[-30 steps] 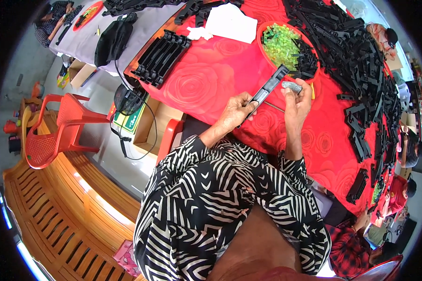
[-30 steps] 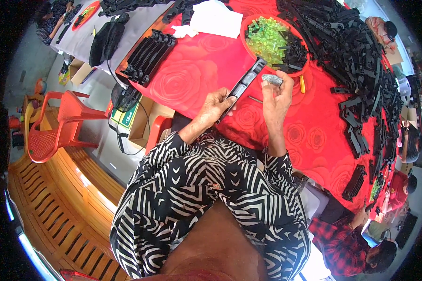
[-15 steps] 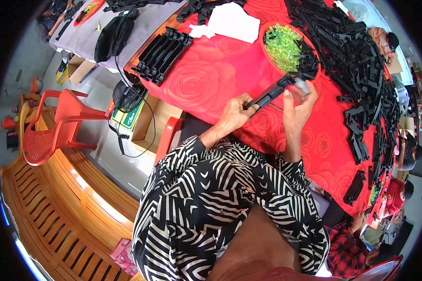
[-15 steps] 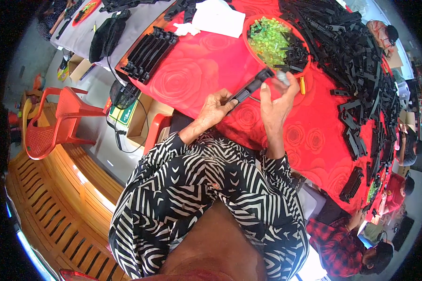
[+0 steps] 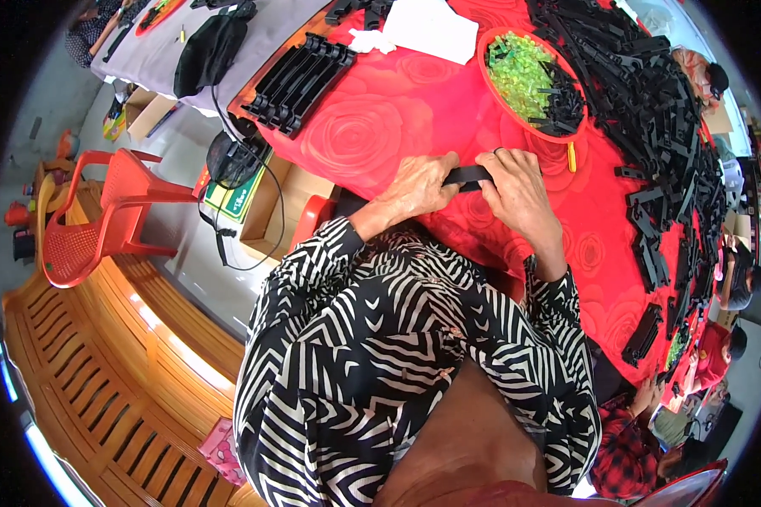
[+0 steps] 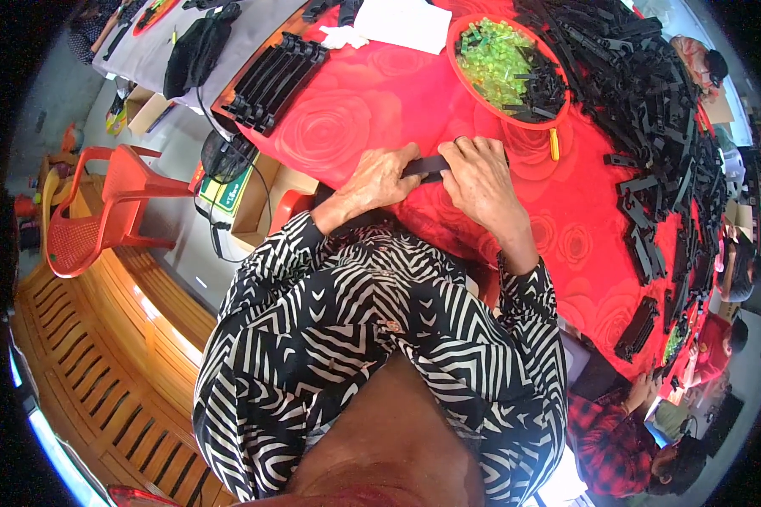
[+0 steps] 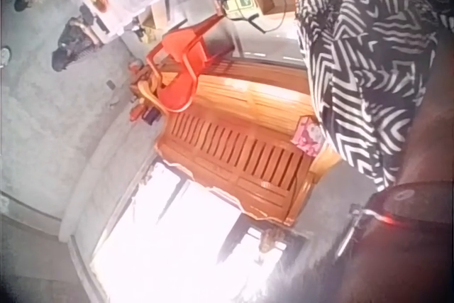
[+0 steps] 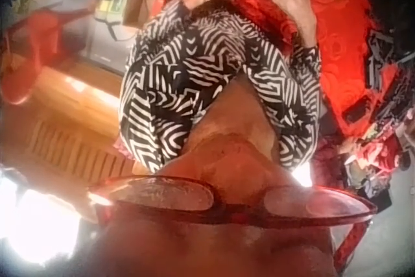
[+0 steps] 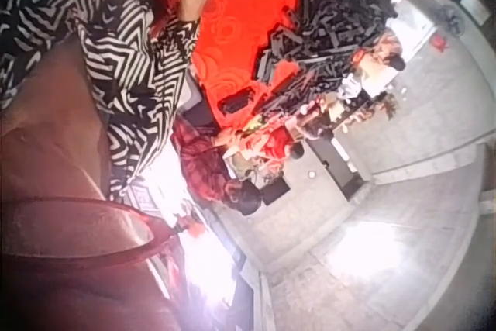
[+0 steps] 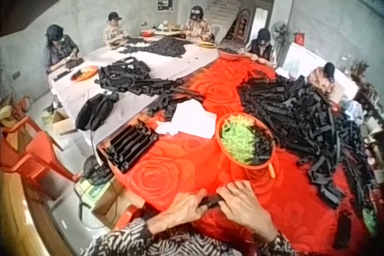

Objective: The person assembles toy parts by inserting metal rods, small components, and plastic pieces into black plastic casings by hand.

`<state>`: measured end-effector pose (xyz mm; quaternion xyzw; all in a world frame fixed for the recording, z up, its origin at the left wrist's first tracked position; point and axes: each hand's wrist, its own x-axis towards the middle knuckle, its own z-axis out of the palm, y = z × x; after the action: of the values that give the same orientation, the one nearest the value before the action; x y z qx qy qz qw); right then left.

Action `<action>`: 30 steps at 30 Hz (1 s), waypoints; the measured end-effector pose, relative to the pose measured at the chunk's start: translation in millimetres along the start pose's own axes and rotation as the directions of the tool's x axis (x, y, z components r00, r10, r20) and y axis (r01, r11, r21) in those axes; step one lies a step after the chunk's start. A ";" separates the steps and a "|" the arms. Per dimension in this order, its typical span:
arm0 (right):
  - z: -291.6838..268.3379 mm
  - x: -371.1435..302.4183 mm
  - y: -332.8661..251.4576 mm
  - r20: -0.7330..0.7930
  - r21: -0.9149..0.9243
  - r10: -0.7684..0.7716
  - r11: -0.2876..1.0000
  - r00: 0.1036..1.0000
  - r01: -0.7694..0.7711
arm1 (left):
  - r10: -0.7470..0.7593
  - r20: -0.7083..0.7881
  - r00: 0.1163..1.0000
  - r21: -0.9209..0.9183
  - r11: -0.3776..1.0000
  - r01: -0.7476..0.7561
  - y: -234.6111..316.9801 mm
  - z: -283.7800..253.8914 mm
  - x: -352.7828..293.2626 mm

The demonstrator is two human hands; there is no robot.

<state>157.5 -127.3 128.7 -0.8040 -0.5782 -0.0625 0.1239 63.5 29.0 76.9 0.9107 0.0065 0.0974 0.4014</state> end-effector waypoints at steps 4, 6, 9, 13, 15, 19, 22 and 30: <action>8.9 0.6 0.9 0.019 -0.009 0.067 0.998 0.998 -0.067 | 0.022 0.000 1.000 -0.019 1.000 -0.022 -1.0 -2.8 3.4; 14.9 1.1 0.9 0.008 -0.023 0.077 0.997 0.997 -0.077 | 0.004 0.049 0.999 0.098 0.995 -0.009 1.3 -5.8 5.0; 27.0 2.5 3.4 -0.053 0.019 0.154 0.988 0.987 -0.153 | 0.255 -0.209 0.944 0.405 0.901 -0.154 -2.0 -0.9 8.8; 51.0 1.0 9.3 -0.187 0.416 0.450 0.841 0.873 -0.345 | 0.398 -0.458 0.795 0.483 0.862 -0.154 9.6 -4.2 8.5; 58.2 3.4 7.8 -0.201 0.525 0.559 0.754 0.804 -0.393 | 0.309 -0.680 0.665 0.351 0.933 -0.076 14.8 5.2 -0.7; 68.0 12.5 -1.5 -0.173 0.653 0.713 0.600 0.680 -0.462 | -0.289 -0.556 0.779 -0.330 0.937 0.112 13.6 36.0 -4.4; 68.5 16.4 -10.6 -0.163 0.688 0.747 0.554 0.644 -0.469 | -0.435 -0.408 0.803 -0.615 0.781 0.111 0.6 47.2 13.1; 84.2 17.5 -30.5 -0.157 0.726 0.751 0.528 0.641 -0.441 | -0.572 -0.297 0.765 -0.815 0.569 0.108 -15.1 64.7 20.4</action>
<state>130.7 -79.2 55.8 -0.8261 -0.1947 -0.0037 0.5289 96.3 -6.1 26.7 0.5699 0.2599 0.2558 0.7364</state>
